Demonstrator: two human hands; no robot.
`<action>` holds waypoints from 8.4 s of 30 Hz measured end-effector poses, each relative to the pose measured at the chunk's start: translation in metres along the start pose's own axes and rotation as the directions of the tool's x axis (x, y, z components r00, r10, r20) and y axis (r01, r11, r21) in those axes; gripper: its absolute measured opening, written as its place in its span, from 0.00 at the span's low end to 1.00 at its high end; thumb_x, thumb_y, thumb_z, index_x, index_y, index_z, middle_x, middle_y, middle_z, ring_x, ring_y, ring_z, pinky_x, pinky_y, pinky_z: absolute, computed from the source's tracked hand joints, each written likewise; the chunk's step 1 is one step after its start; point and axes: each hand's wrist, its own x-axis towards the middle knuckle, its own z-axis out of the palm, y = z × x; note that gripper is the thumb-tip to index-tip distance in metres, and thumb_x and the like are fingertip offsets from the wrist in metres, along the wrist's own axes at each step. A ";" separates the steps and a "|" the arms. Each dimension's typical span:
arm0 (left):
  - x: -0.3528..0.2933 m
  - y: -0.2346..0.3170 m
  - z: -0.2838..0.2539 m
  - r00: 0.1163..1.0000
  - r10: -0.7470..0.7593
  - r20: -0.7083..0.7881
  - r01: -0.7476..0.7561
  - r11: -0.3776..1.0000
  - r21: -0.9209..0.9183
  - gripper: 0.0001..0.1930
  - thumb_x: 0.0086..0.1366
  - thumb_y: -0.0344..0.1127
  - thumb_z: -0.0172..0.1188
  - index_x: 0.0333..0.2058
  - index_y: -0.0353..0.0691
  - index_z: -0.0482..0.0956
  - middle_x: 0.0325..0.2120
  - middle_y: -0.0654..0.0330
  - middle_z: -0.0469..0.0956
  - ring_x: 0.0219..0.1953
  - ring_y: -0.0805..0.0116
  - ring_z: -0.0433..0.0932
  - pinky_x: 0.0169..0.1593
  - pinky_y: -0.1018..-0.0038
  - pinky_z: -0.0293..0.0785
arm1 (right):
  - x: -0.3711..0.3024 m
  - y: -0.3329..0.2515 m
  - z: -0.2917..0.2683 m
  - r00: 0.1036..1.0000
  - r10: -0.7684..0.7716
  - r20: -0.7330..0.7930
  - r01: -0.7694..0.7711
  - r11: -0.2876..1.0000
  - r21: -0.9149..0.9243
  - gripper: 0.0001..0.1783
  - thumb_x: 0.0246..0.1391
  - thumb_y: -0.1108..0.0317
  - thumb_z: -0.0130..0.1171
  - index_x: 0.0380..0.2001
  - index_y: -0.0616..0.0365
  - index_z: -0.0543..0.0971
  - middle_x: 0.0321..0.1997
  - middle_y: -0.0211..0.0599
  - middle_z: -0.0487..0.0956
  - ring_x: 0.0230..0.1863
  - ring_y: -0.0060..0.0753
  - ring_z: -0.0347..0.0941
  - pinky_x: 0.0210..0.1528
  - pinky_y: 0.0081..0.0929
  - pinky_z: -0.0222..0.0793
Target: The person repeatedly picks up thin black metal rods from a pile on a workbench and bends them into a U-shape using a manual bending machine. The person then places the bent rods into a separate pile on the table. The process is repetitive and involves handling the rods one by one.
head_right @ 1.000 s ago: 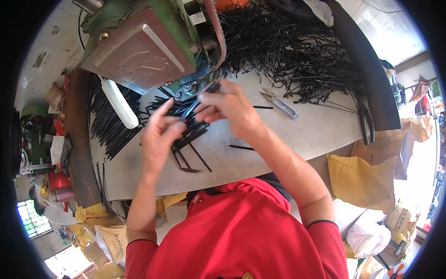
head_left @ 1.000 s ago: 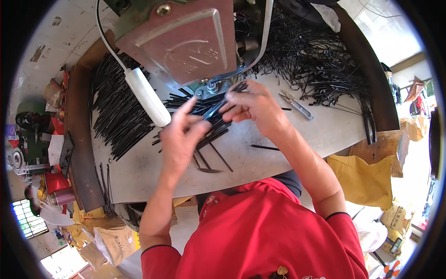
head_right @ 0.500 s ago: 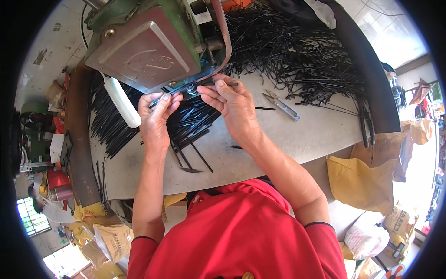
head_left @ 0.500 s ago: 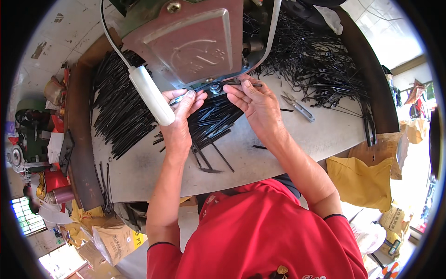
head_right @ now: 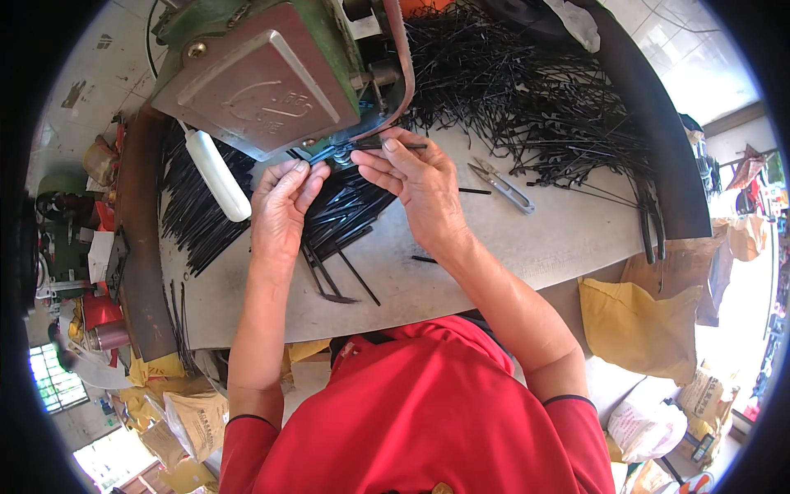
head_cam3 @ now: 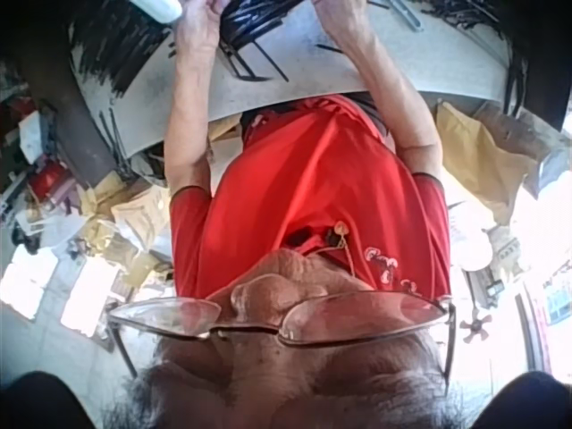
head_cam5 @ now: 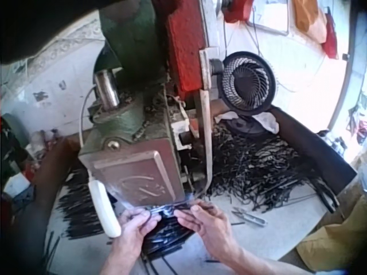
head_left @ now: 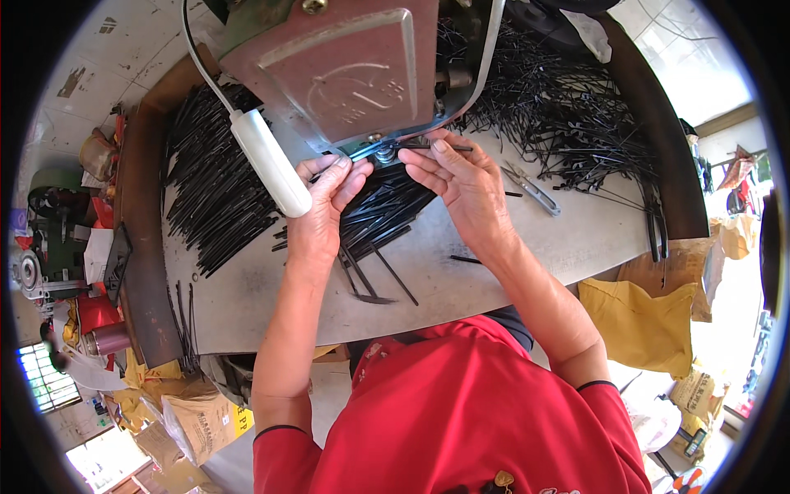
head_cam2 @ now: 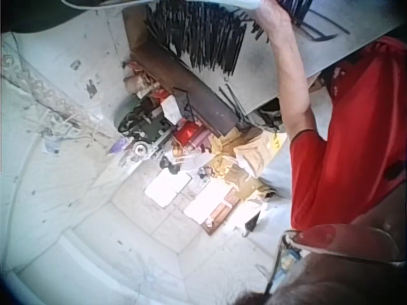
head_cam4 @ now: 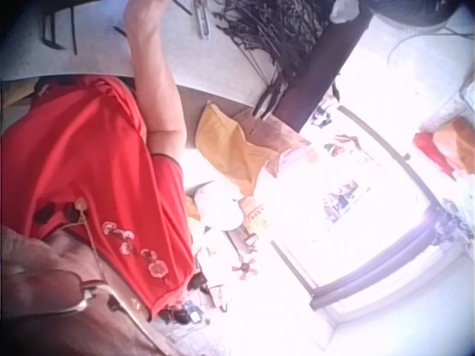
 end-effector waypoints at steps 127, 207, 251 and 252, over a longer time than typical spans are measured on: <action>-0.021 -0.020 0.036 0.996 0.085 0.039 -0.088 0.993 0.073 0.10 0.59 0.27 0.62 0.32 0.39 0.66 0.22 0.65 0.72 0.23 0.74 0.76 0.28 0.78 0.74 | -0.007 -0.010 0.021 0.971 0.231 0.063 -0.164 0.832 -0.531 0.12 0.60 0.65 0.50 0.40 0.61 0.76 0.19 0.26 0.71 0.14 0.12 0.60 0.12 0.14 0.48; -0.070 0.018 -0.001 0.996 0.083 0.021 -0.083 0.898 0.432 0.10 0.59 0.30 0.61 0.34 0.40 0.67 0.23 0.57 0.77 0.21 0.71 0.77 0.24 0.80 0.72 | -0.060 0.001 0.027 0.948 0.270 0.171 -0.128 0.811 -0.571 0.14 0.62 0.61 0.49 0.41 0.57 0.77 0.24 0.27 0.75 0.14 0.14 0.65 0.14 0.14 0.58; -0.098 -0.010 0.008 0.940 -0.172 0.294 0.097 0.963 0.252 0.19 0.67 0.31 0.52 0.55 0.32 0.65 0.30 0.58 0.77 0.29 0.74 0.78 0.35 0.78 0.78 | -0.021 -0.076 -0.054 0.807 -0.485 0.336 0.180 -0.341 -0.923 0.05 0.49 0.69 0.53 0.24 0.59 0.71 0.24 0.42 0.76 0.25 0.52 0.74 0.26 0.44 0.68; -0.093 -0.011 0.002 0.939 -0.187 0.288 0.121 0.965 0.232 0.19 0.67 0.31 0.52 0.54 0.32 0.65 0.30 0.59 0.77 0.29 0.74 0.78 0.36 0.77 0.78 | -0.036 -0.077 -0.052 0.820 -0.448 0.357 0.212 -0.341 -0.916 0.05 0.49 0.70 0.54 0.24 0.59 0.71 0.24 0.41 0.76 0.24 0.51 0.73 0.25 0.43 0.68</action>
